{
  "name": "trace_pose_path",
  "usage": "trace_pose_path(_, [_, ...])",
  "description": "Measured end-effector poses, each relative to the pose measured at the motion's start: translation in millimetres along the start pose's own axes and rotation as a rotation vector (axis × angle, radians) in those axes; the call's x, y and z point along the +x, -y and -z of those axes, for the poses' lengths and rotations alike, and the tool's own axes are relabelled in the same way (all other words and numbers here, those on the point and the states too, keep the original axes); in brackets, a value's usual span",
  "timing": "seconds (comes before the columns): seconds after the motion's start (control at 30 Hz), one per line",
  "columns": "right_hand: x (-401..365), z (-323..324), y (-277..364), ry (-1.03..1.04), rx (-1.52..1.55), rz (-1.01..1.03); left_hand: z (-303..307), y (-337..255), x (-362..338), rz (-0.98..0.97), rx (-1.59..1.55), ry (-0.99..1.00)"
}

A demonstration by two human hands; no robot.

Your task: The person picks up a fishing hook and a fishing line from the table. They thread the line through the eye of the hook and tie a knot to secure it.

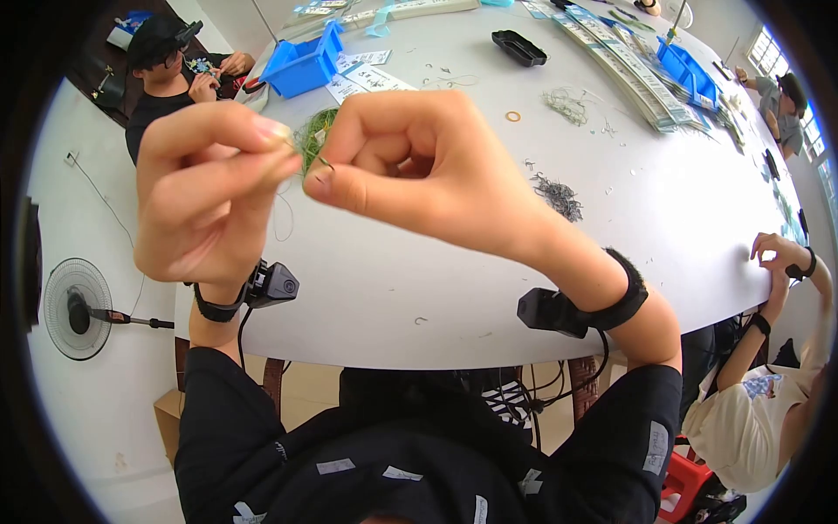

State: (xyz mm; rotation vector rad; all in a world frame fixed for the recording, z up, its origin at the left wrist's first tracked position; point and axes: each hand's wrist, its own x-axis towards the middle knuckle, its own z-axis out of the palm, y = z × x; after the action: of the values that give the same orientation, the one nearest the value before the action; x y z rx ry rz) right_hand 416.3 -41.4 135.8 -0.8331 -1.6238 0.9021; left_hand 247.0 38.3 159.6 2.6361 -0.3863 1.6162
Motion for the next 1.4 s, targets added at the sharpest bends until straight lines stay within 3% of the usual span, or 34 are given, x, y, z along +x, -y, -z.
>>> trace_pose_path(0.13, [-8.4, -6.1, 24.2, 0.020, -0.228, 0.025, 3.3, 2.3, 2.6, -0.010, 0.080, -0.029])
trace_pose_path(0.37, [-12.0, 0.9, 45.7, -0.123, -0.781, 0.609, -0.1, -0.8, 5.9, -0.052, 0.057, 0.024])
trace_pose_path(0.57, [-12.2, 6.6, 36.8, -0.307, -0.743, 0.439, -8.3, -4.0, 6.0, -0.049, -0.060, 0.065])
trace_pose_path(0.67, [-3.2, -0.1, 27.0, -0.304, -0.560, 0.146, -10.5, -5.1, 6.4, -0.015, -0.057, 0.038])
trace_pose_path(0.77, [3.8, -3.6, -2.0, -0.206, -0.143, 0.121, -12.5, 4.6, 4.2, -0.027, 0.011, -0.041])
trace_pose_path(0.87, [0.3, -4.2, 16.4, -0.143, 0.012, -0.195, -8.0, 9.8, 3.5, 0.014, 0.107, -0.083])
trace_pose_path(0.97, [-4.9, -15.5, 20.1, -0.214, -0.112, -0.031, -2.9, 11.5, 4.5, 0.032, 0.139, -0.091])
trace_pose_path(1.1, [-13.9, -13.5, 39.6, -0.141, -0.550, 0.163, -3.7, 16.1, 2.7, -0.032, 0.170, -0.060])
trace_pose_path(1.23, [-16.3, -6.6, 44.3, -0.252, -0.578, 0.239, -16.5, 13.1, 0.6, -0.027, 0.044, -0.030])
trace_pose_path(1.33, [-15.1, -2.0, 40.7, -0.451, -0.551, 0.179, -21.8, 9.4, -0.6, -0.022, 0.003, -0.053])
trace_pose_path(1.4, [-9.7, 6.2, 30.7, -0.457, -0.536, 0.202, -21.1, 6.4, -1.7, -0.016, -0.024, -0.021])
